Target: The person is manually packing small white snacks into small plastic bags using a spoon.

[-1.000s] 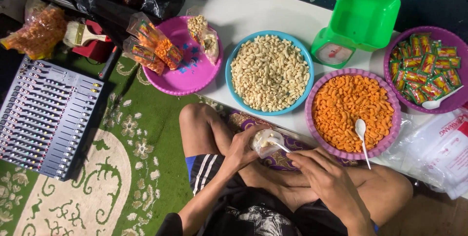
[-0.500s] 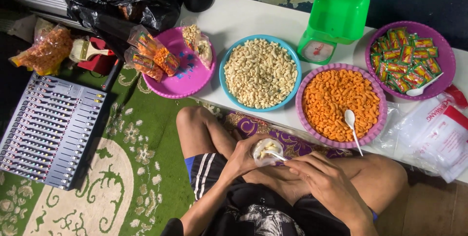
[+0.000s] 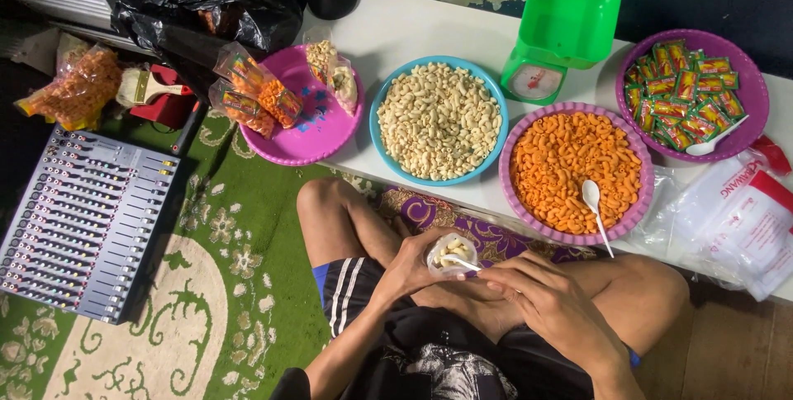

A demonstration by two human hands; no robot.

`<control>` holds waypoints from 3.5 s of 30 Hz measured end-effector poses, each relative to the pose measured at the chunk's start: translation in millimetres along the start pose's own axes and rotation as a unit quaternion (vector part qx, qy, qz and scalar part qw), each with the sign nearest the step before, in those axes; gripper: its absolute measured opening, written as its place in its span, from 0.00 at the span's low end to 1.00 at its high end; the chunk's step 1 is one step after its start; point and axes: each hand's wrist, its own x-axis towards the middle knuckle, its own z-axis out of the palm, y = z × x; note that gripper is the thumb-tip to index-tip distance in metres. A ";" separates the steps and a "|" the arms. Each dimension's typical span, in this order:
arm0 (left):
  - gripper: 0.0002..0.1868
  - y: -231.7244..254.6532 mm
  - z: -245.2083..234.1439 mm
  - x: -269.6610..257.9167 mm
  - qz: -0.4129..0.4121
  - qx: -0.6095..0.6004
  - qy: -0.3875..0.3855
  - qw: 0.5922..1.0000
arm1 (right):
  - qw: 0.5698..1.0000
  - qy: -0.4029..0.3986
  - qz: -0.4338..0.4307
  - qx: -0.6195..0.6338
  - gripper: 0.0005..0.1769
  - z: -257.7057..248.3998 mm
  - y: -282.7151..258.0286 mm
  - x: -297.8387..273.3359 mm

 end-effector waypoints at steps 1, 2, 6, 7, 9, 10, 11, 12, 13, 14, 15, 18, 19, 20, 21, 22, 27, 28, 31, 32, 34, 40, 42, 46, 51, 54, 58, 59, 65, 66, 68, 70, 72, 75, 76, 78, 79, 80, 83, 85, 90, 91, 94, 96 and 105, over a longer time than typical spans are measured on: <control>0.36 -4.7 0.3 0.5 0.000 0.000 -0.001 1.000 | 1.000 0.001 0.001 0.000 0.16 0.6 1.5 -1.2; 0.37 -9.5 0.0 1.1 0.002 0.011 -0.002 1.000 | 1.000 0.012 0.007 0.005 0.14 1.5 3.0 -1.8; 0.38 -20.4 -0.1 3.0 0.003 -0.003 0.006 1.000 | 0.999 -0.014 0.028 -0.028 0.17 6.0 10.8 -0.4; 0.38 -22.6 -0.1 4.0 0.003 -0.003 0.003 1.000 | 0.999 -0.012 0.031 -0.029 0.17 7.1 10.1 1.3; 0.37 -27.4 0.1 5.0 -0.012 -0.032 -0.001 0.999 | 0.999 0.027 0.030 0.011 0.13 9.5 9.9 5.7; 0.37 -27.5 -2.2 6.6 -0.014 -0.033 -0.001 0.999 | 0.999 0.025 0.031 0.012 0.13 10.4 13.0 6.6; 0.37 -28.1 -3.1 6.9 -0.054 -0.045 0.002 0.998 | 0.995 0.064 0.069 0.042 0.12 11.5 15.1 6.2; 0.36 -28.7 -4.7 7.4 -0.093 -0.058 0.005 0.994 | 0.986 0.103 0.106 0.072 0.11 12.7 17.3 6.6; 0.36 -33.7 -5.8 8.7 -0.094 -0.061 0.005 0.994 | 0.986 0.100 0.109 0.071 0.11 14.0 24.7 6.7; 0.37 -38.7 -7.1 10.2 -0.115 -0.070 0.019 0.991 | 0.973 0.148 0.143 0.102 0.11 15.3 32.1 7.1; 0.39 -44.2 -8.9 10.1 -0.136 -0.077 0.036 0.987 | 0.956 0.195 0.174 0.134 0.12 17.9 40.2 7.7; 0.37 -61.7 -19.8 12.9 -0.147 -0.088 0.088 0.981 | 0.903 0.290 0.247 0.198 0.13 38.8 80.8 10.6; 0.37 -74.9 -23.1 14.8 -0.149 -0.091 0.089 0.981 | 0.904 0.287 0.249 0.197 0.13 46.1 97.5 12.7; 0.35 -88.5 -26.2 17.3 -0.124 -0.117 0.140 0.975 | 0.892 0.305 0.268 0.200 0.12 53.3 114.8 14.9; 0.33 -102.2 -29.2 19.5 -0.099 -0.142 0.191 0.966 | 0.879 0.322 0.288 0.203 0.11 60.7 132.3 17.2; 0.33 -95.5 -35.1 22.5 -0.103 -0.144 0.192 0.965 | 0.879 0.318 0.290 0.202 0.11 68.2 142.6 22.0; 0.36 -81.6 -66.5 38.9 -0.143 -0.160 0.245 0.945 | 0.877 0.293 0.345 0.160 0.12 95.8 172.2 59.9; 0.36 -83.7 -69.1 41.3 -0.147 -0.162 0.248 0.944 | 0.878 0.289 0.346 0.161 0.12 97.9 176.0 69.5; 0.37 -86.8 -76.5 51.2 -0.176 -0.104 0.265 0.942 | 0.891 0.273 0.343 0.121 0.12 104.2 192.1 93.9; 0.36 -85.6 -78.8 55.3 -0.186 -0.096 0.271 0.940 | 0.898 0.271 0.332 0.103 0.13 106.3 199.9 99.3; 0.34 -86.9 -82.6 63.2 -0.200 -0.088 0.277 0.936 | 0.905 0.265 0.323 0.085 0.13 110.1 213.5 112.9; 0.34 -106.9 -88.8 82.1 -0.137 -0.108 0.291 0.941 | 0.935 0.256 0.245 0.021 0.10 120.2 236.9 137.9; 0.33 -109.8 -91.2 85.7 -0.122 -0.109 0.288 0.944 | 0.949 0.226 0.220 -0.009 0.10 119.0 235.4 137.4; 0.33 -125.9 -90.2 88.1 -0.116 -0.094 0.295 0.944 | 0.960 0.203 0.188 -0.042 0.11 129.1 258.7 117.4; 0.33 -121.5 -91.3 83.3 -0.131 -0.110 0.287 0.942 | 0.933 0.213 0.275 0.097 0.11 116.3 233.9 134.1; 0.33 -118.9 -87.8 81.7 -0.138 -0.131 0.289 0.938 | 0.913 0.208 0.313 0.161 0.12 119.4 236.3 141.0; 0.32 -112.9 -87.6 81.6 -0.139 -0.132 0.289 0.938 | 0.886 0.208 0.332 0.248 0.12 121.8 233.7 150.0; 0.33 -112.7 -87.3 80.9 -0.145 -0.133 0.286 0.938 | 0.876 0.212 0.342 0.268 0.12 120.6 231.3 150.7; 0.36 -106.6 -85.0 80.0 -0.154 -0.133 0.286 0.936 | 0.847 0.248 0.354 0.310 0.13 124.0 234.6 129.8; 0.37 -106.9 -83.5 80.3 -0.152 -0.136 0.288 0.936 | 0.841 0.257 0.355 0.318 0.13 124.5 235.3 125.4; 0.39 -113.4 -79.2 78.0 -0.149 -0.129 0.290 0.937 | 0.835 0.263 0.358 0.325 0.13 124.1 236.2 117.4; 0.41 -117.5 -74.6 75.5 -0.144 -0.123 0.292 0.937 | 0.830 0.269 0.359 0.332 0.13 122.5 234.8 109.8; 0.40 -120.9 -70.2 73.3 -0.140 -0.110 0.291 0.940 | 0.820 0.279 0.354 0.354 0.13 121.8 233.2 103.5; 0.38 -106.5 -71.4 71.0 -0.138 -0.095 0.281 0.945 | 0.824 0.282 0.339 0.356 0.13 120.6 229.0 91.7; 0.38 -102.3 -70.6 69.9 -0.135 -0.094 0.280 0.946 | 0.824 0.285 0.336 0.356 0.13 117.0 220.9 91.4; 0.37 -93.0 -69.0 67.7 -0.139 -0.065 0.266 0.952 | 0.825 0.287 0.326 0.362 0.13 109.1 203.5 89.9; 0.37 -89.3 -69.0 66.9 -0.135 -0.063 0.266 0.952 | 0.826 0.289 0.323 0.362 0.13 104.7 197.5 86.5; 0.38 -85.6 -69.1 65.7 -0.134 -0.040 0.248 0.959 | 0.829 0.284 0.321 0.359 0.13 100.6 191.3 82.9; 0.38 -88.7 -63.0 58.7 -0.102 -0.007 0.220 0.970 | 0.839 0.265 0.303 0.365 0.13 87.8 174.2 68.6; 0.38 -86.0 -58.8 55.2 -0.071 0.002 0.208 0.976 | 0.845 0.252 0.287 0.374 0.13 80.3 162.2 58.6; 0.35 -52.2 -49.8 48.5 -0.081 0.100 0.120 0.984 | 0.890 0.147 0.233 0.362 0.13 58.1 140.0 26.4; 0.35 -48.5 -47.4 45.7 -0.078 0.101 0.119 0.985 | 0.890 0.150 0.231 0.362 0.13 52.1 130.1 27.1; 0.31 -38.8 -39.5 39.3 -0.095 0.061 0.110 0.988 | 0.936 0.080 0.258 0.225 0.15 38.5 102.8 28.8; 0.33 -33.0 -35.1 36.0 -0.086 0.033 0.084 0.992 | 0.984 0.053 0.125 0.118 0.15 35.8 86.6 31.4; 0.35 -29.5 -18.7 22.0 -0.037 0.025 0.064 0.997 | 0.996 0.078 0.027 0.036 0.18 9.6 39.2 27.1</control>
